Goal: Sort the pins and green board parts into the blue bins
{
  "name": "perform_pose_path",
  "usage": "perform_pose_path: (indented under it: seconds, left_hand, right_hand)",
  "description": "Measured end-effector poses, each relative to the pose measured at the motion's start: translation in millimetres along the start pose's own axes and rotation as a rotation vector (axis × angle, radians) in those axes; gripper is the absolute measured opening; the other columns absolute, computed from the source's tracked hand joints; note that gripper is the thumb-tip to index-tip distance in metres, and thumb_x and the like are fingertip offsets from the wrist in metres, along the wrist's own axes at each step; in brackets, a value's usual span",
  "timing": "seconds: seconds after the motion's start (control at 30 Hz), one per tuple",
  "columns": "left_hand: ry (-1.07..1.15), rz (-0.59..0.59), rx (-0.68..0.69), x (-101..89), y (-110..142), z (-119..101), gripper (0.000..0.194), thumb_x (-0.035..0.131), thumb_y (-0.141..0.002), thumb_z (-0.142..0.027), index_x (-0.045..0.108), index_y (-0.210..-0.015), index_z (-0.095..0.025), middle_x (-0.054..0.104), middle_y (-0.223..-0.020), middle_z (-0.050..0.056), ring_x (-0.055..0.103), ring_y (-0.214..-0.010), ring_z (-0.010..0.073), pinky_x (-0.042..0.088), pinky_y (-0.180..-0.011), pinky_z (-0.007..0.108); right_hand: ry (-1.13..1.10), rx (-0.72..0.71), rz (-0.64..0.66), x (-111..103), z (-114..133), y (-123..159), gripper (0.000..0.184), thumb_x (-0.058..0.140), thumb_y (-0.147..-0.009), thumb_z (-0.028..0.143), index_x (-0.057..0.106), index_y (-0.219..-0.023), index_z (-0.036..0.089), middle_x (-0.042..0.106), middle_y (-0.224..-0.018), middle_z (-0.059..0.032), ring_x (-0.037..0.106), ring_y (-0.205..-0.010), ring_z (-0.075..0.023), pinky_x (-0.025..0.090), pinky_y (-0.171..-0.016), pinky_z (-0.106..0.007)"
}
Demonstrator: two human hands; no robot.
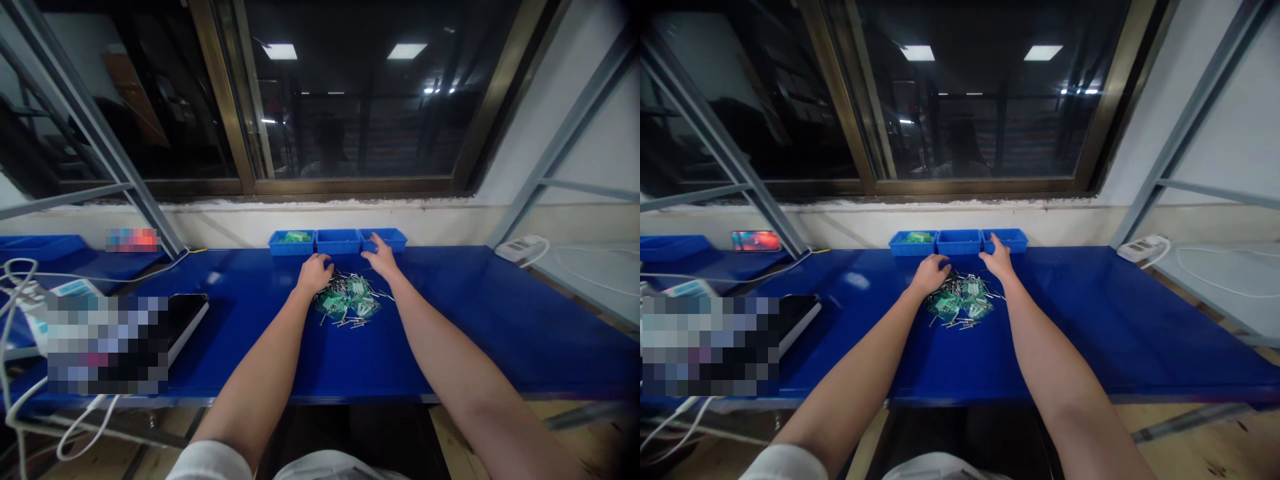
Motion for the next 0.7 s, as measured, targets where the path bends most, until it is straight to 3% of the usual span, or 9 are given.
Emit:
perform_pose_path:
  seconds: [0.1, 0.23, 0.3, 0.5, 0.7]
  left_hand:
    - [-0.006, 0.022, -0.009, 1.1, 0.3, 1.3, 0.029, 0.048, -0.082, -0.032, 0.060, -0.105, -0.019, 0.060, -0.106, 0.008, 0.058, -0.096, 0.0194, 0.044, -0.088, 0.030]
    - [-0.010, 0.053, -0.009, 2.5, 1.1, 0.2, 0.030, 0.049, -0.081, -0.033, 0.060, -0.106, -0.019, 0.060, -0.108, 0.008, 0.058, -0.097, 0.0199, 0.043, -0.089, 0.030]
    - [-0.016, 0.066, -0.002, 4.0, 1.4, -1.0, 0.030, 0.048, -0.082, -0.033, 0.061, -0.105, -0.019, 0.061, -0.108, 0.007, 0.058, -0.098, 0.0196, 0.043, -0.089, 0.030]
    - [-0.044, 0.116, 0.045, 14.6, 2.0, -2.0, 0.030, 0.047, -0.082, -0.033, 0.062, -0.105, -0.020, 0.062, -0.107, 0.007, 0.056, -0.101, 0.0188, 0.041, -0.091, 0.029]
    - [-0.057, 0.129, 0.070, 18.4, 3.2, -3.8, 0.031, 0.046, -0.083, -0.036, 0.063, -0.103, -0.020, 0.062, -0.106, 0.007, 0.056, -0.100, 0.0189, 0.042, -0.089, 0.029]
  right_hand:
    - [-0.047, 0.079, -0.063, -4.3, -3.0, 2.6, 0.068, 0.059, -0.064, 0.026, 0.042, -0.129, 0.018, 0.057, -0.119, -0.0111, 0.052, -0.102, -0.0238, 0.040, -0.089, -0.041]
    - [-0.048, 0.065, -0.063, -6.3, 3.8, 4.9, 0.055, 0.059, -0.063, 0.024, 0.054, -0.117, 0.017, 0.062, -0.108, -0.0091, 0.054, -0.096, -0.0222, 0.041, -0.086, -0.038]
    - [-0.017, 0.063, 0.007, -1.7, 7.7, 6.5, 0.044, 0.058, -0.064, 0.025, 0.061, -0.107, 0.017, 0.065, -0.099, -0.0079, 0.057, -0.090, -0.0202, 0.043, -0.084, -0.035]
    - [0.205, 0.034, 0.387, 26.1, 21.9, 23.6, 0.018, 0.068, -0.059, 0.028, 0.070, -0.075, 0.022, 0.067, -0.077, -0.0037, 0.059, -0.078, -0.0192, 0.044, -0.077, -0.031]
    - [0.201, -0.017, 0.489, 34.6, 30.7, 34.1, 0.008, 0.063, -0.065, 0.023, 0.069, -0.068, 0.020, 0.069, -0.075, -0.0038, 0.060, -0.069, -0.0160, 0.043, -0.063, -0.024]
Point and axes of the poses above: each hand's wrist, its own y-axis away from the middle knuckle, its own x-axis out of the palm, z = x × y, the point moved 8 cm from there along -y, towards the middle knuckle
